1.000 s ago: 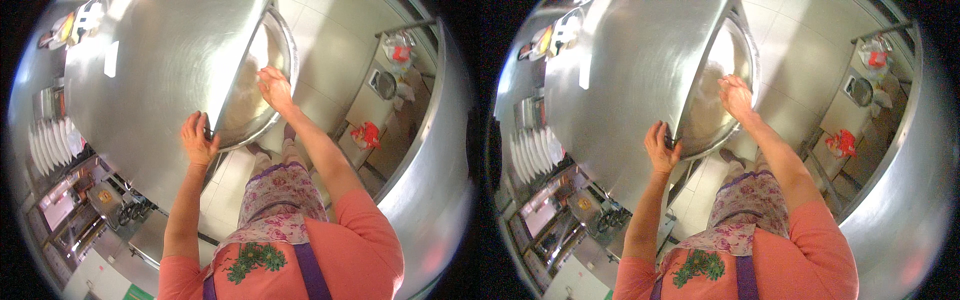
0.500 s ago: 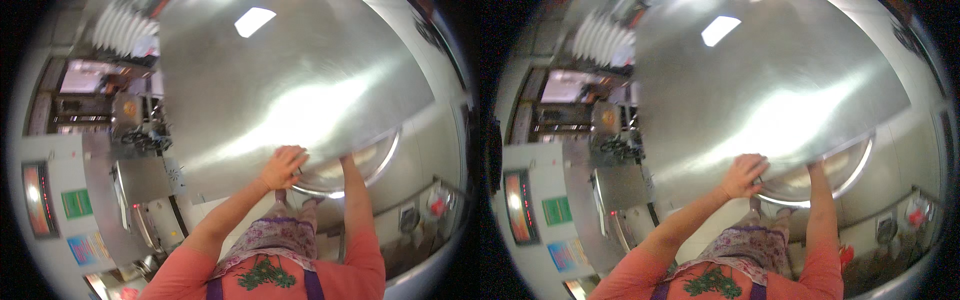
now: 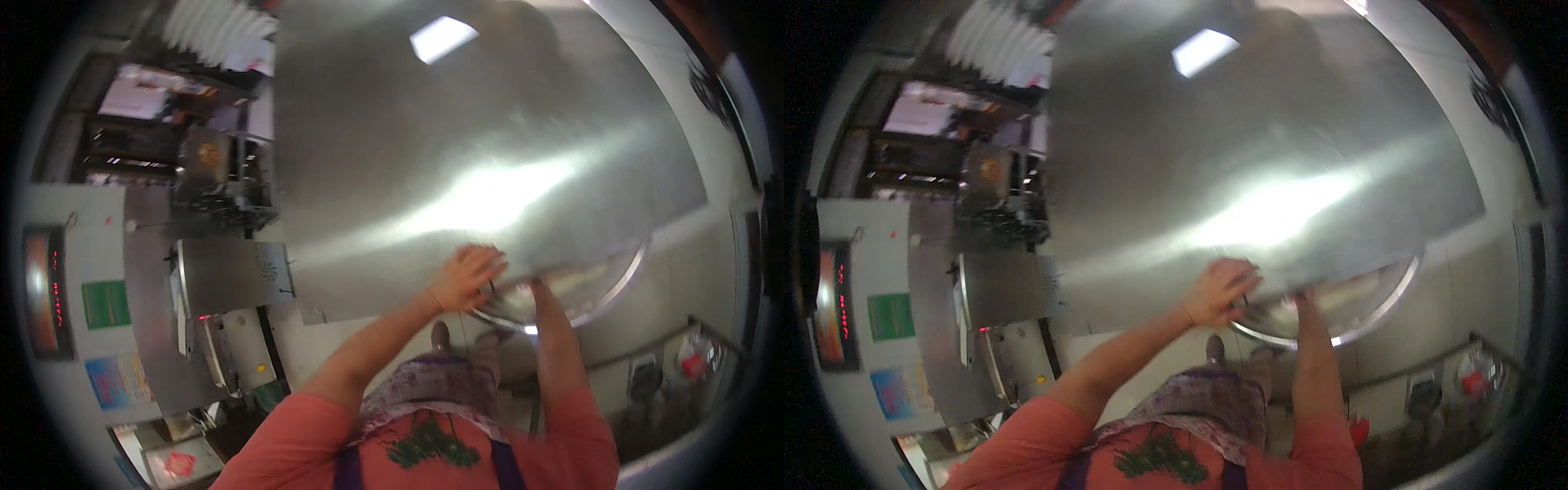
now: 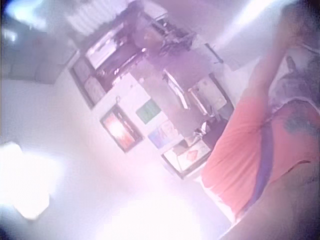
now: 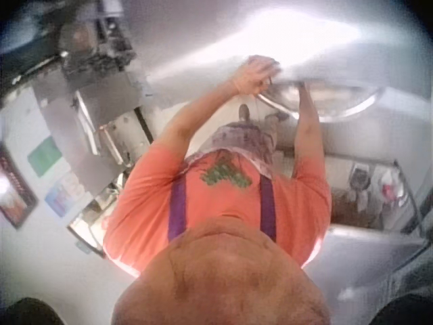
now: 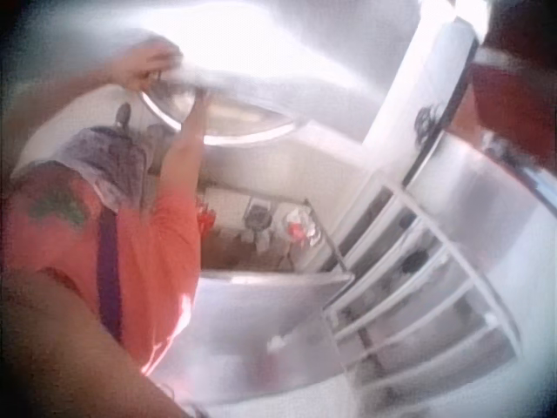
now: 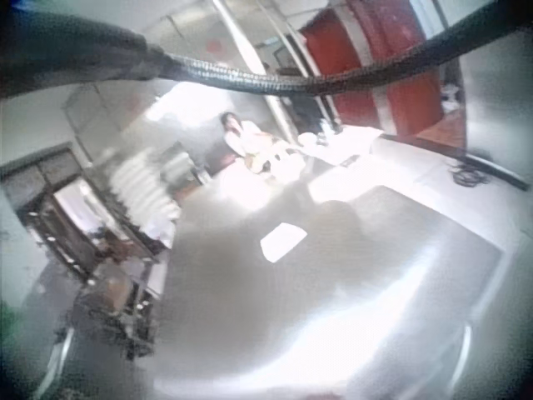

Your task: The person washes a small brown container, wipes a stainless steel table with a cloth, and then sprinkles flour from a bin onto the table surface.

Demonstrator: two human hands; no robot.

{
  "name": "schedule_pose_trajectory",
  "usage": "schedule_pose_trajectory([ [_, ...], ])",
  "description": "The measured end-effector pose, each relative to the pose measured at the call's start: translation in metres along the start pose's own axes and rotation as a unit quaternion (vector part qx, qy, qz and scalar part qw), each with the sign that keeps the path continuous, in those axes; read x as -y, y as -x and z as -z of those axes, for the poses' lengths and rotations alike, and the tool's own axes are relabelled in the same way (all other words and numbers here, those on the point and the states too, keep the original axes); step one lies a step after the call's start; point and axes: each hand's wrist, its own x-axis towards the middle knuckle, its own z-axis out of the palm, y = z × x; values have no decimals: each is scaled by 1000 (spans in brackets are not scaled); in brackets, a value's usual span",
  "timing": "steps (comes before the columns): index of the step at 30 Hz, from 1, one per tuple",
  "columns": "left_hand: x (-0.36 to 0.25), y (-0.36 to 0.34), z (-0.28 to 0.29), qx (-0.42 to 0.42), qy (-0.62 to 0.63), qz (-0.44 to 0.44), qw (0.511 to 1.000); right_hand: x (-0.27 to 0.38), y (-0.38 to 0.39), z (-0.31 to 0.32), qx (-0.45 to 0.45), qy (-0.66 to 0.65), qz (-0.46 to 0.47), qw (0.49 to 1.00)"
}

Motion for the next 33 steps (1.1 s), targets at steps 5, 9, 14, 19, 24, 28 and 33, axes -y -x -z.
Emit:
schedule_pose_trajectory([
  [5,-2,9,-5,-10,23,31,999,9,15,15,13,-116,-41,992],
  [9,-9,0,-4,-25,5,14,1000,17,25,35,6,-184,-49,982],
  [14,-13,14,-5,-39,-3,23,999,53,70,19,-47,-127,-90,987],
  [19,-17,8,-1,-60,13,-14,998,61,54,44,-67,-113,-135,982],
  [24,-36,70,8,-130,90,60,986,87,96,16,-19,-67,-132,989],
  [28,-56,148,37,-150,141,90,974,72,58,69,64,-89,-72,991],
  [33,-31,337,27,-236,170,291,911,100,97,62,-31,-290,-73,954],
])
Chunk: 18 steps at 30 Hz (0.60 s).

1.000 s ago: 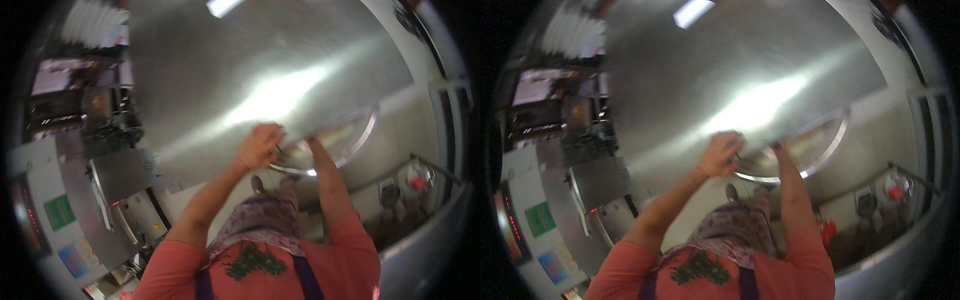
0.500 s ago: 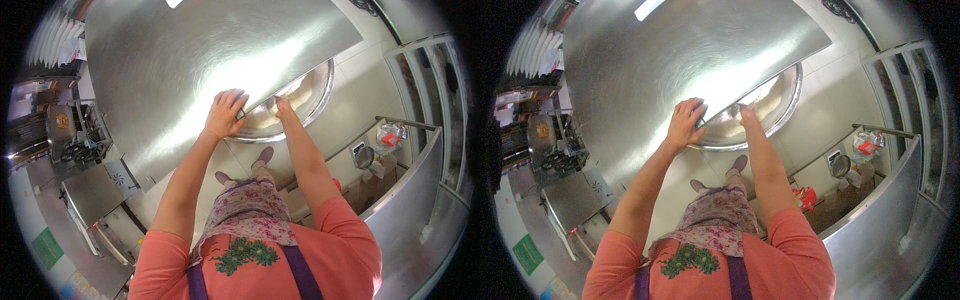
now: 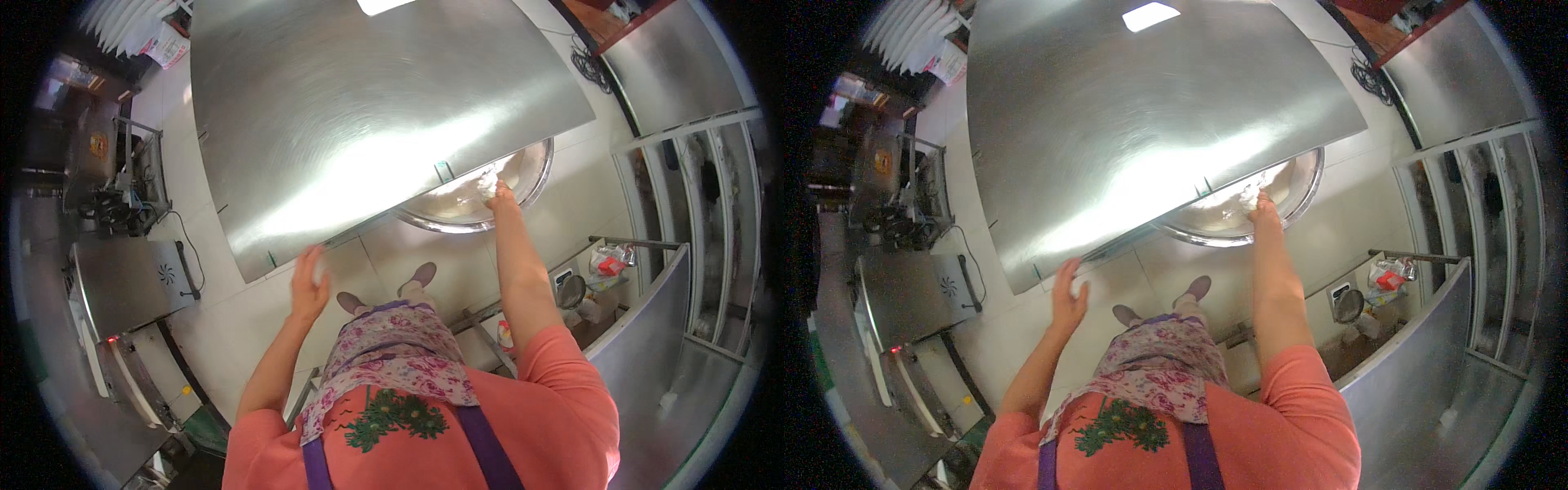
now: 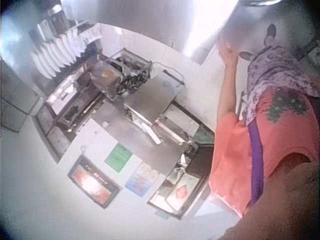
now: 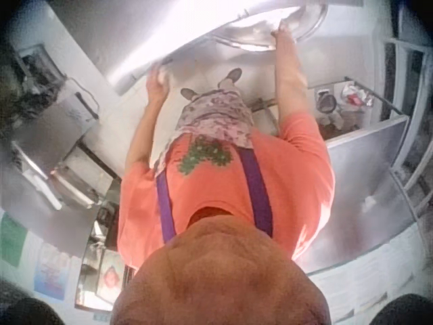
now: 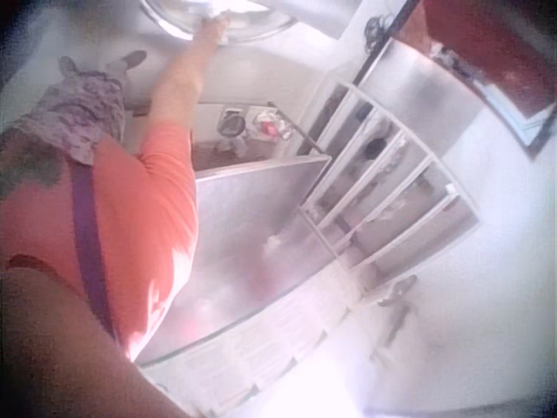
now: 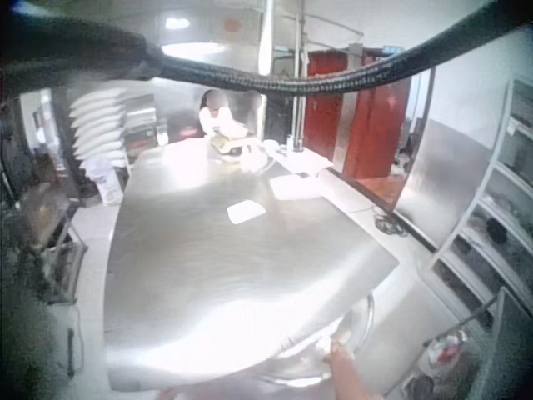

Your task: The person washes a small brown container, wipes a stainless steel table with a cloth, and then sprinkles flour from a bin onto the table surface.

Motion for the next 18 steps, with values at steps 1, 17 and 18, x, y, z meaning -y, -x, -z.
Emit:
schedule_pose_trajectory([
  [1,23,29,17,-31,16,53,998,5,15,-7,-12,11,10,1000],
  [17,190,142,201,-197,46,207,957,-8,194,-293,2,-895,-254,367],
  [18,192,120,212,-195,49,194,960,-24,200,-314,5,-956,-265,124],
])
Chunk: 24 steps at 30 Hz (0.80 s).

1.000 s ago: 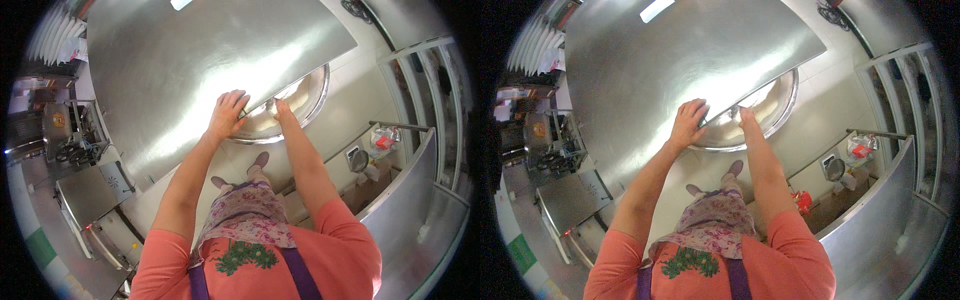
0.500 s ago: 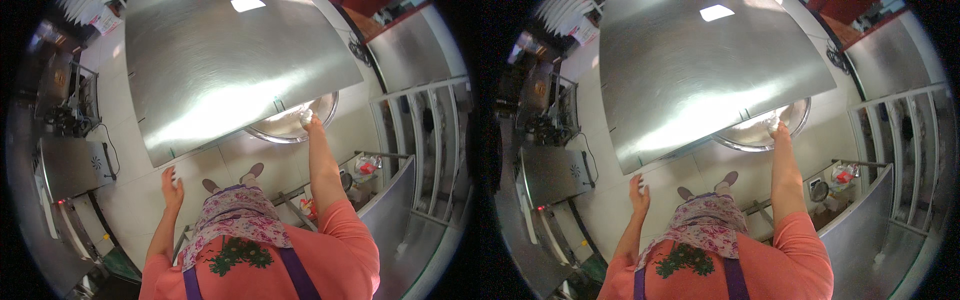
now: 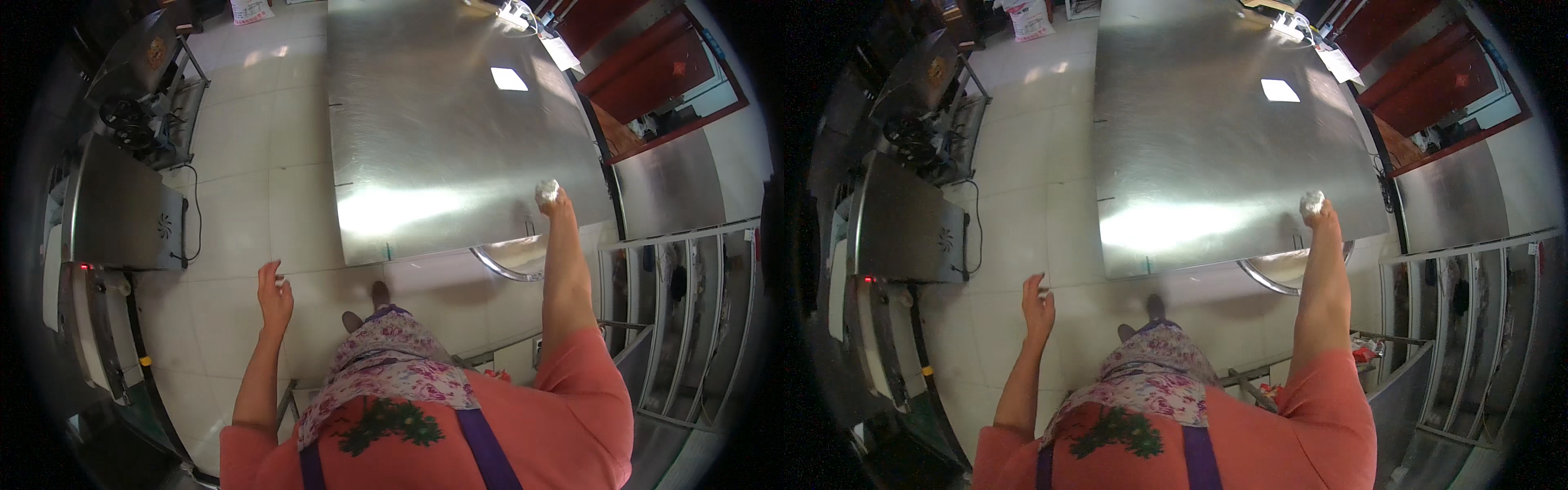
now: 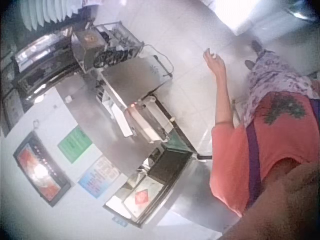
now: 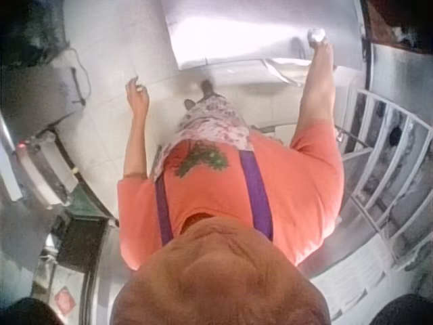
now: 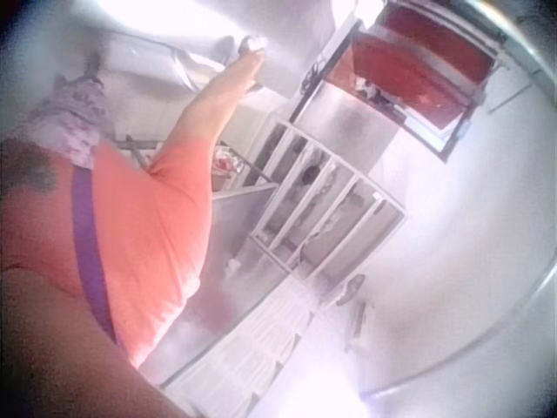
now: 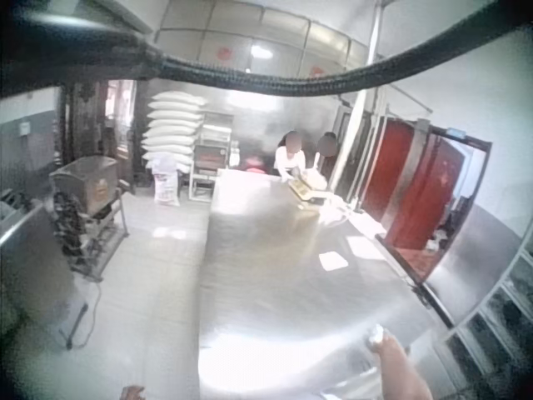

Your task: The person washes a small brown container, wipes a stainless steel table with a cloth, and then sprinkles flour from a bin onto the table surface.

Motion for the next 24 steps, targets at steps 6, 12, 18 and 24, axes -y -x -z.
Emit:
schedule_pose_trajectory([
  [6,-1,-107,27,2,-16,-43,999,91,-91,143,-6,-973,-221,61],
  [12,124,-97,102,12,-153,40,987,125,-192,259,21,-990,-56,130],
  [18,290,14,186,-58,-130,408,902,28,-301,162,-109,-829,-130,533],
  [24,281,27,218,-206,42,664,718,131,-322,333,-139,-782,-251,554],
])
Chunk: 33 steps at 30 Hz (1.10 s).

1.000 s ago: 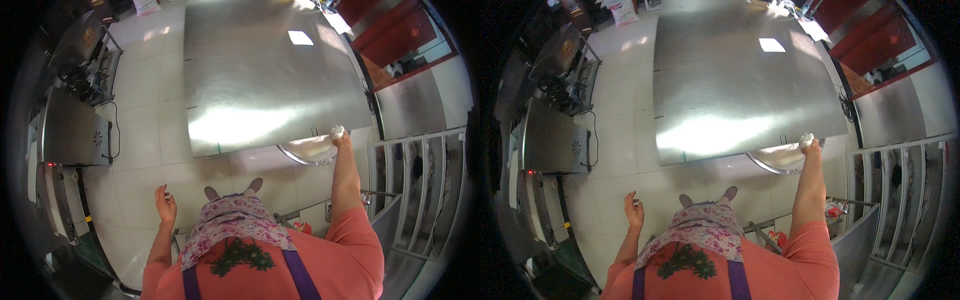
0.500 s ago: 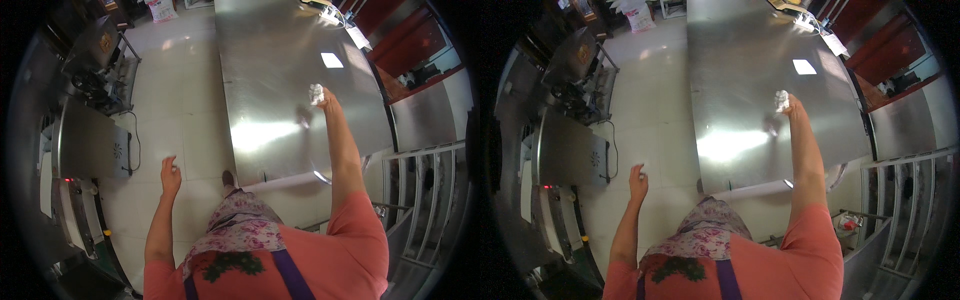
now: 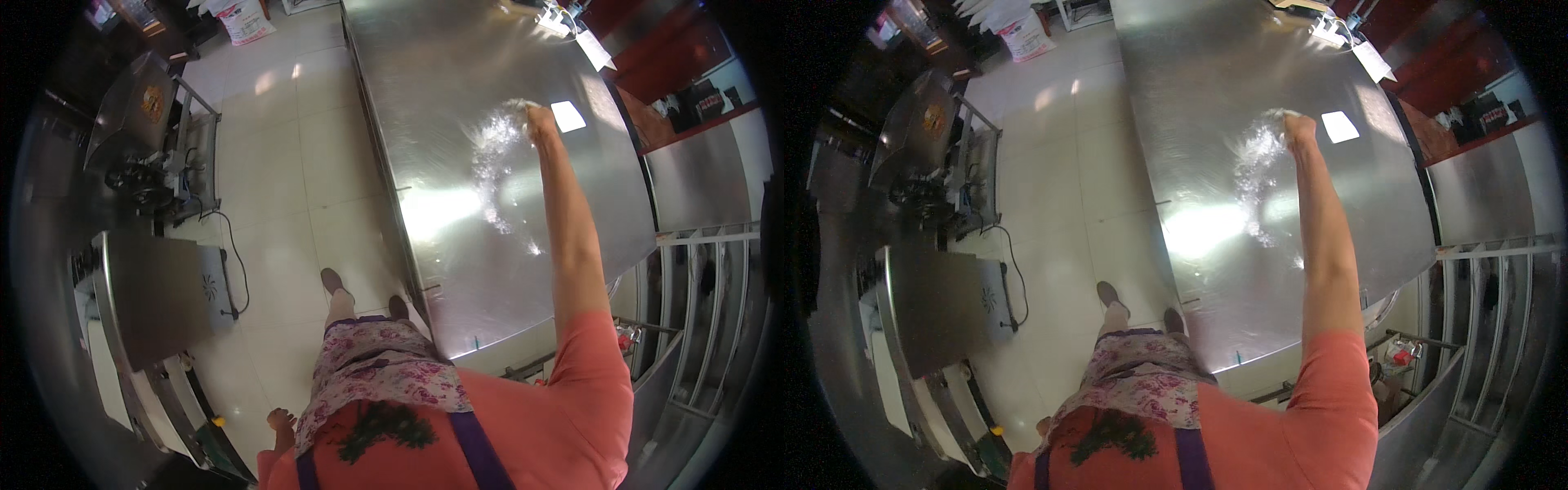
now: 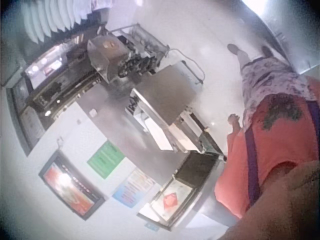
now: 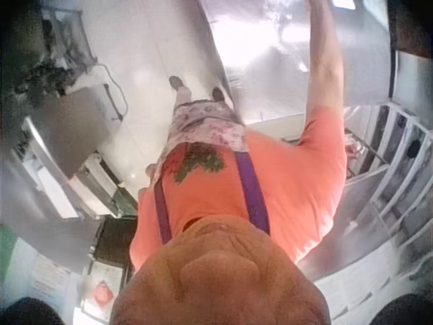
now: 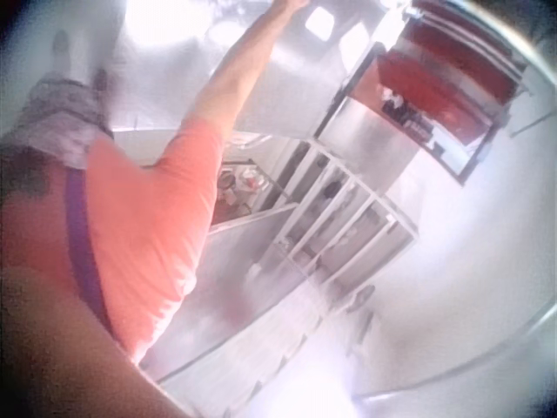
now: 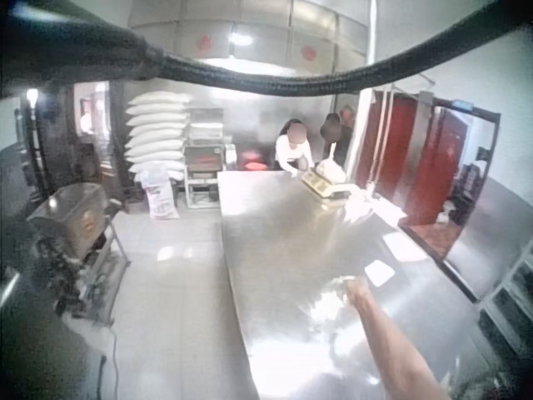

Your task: The person washes a small brown container, wipes a stainless steel table with a cloth, and then sprinkles flour from a bin onto the table surface.

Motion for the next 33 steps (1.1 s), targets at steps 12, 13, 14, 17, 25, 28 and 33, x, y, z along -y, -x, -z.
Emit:
schedule_pose_trajectory([
  [12,-356,-137,-145,315,105,-208,920,101,-64,-41,-192,-101,14,976],
  [13,-386,-130,-164,279,44,-262,923,103,-65,-43,-219,-88,10,972],
  [14,-432,-110,-185,238,-14,-320,917,109,-64,-47,-162,-23,4,987],
  [17,-534,-74,-245,276,-5,-349,895,123,-83,-53,-94,64,49,992],
  [25,-708,-43,-342,312,-14,-382,869,165,-195,-131,-76,30,79,993],
  [28,-713,-77,-322,302,-32,-306,902,200,-215,-180,-56,8,30,998],
  [33,-703,-120,-312,251,-7,-179,951,200,-266,-219,45,1,-25,999],
])
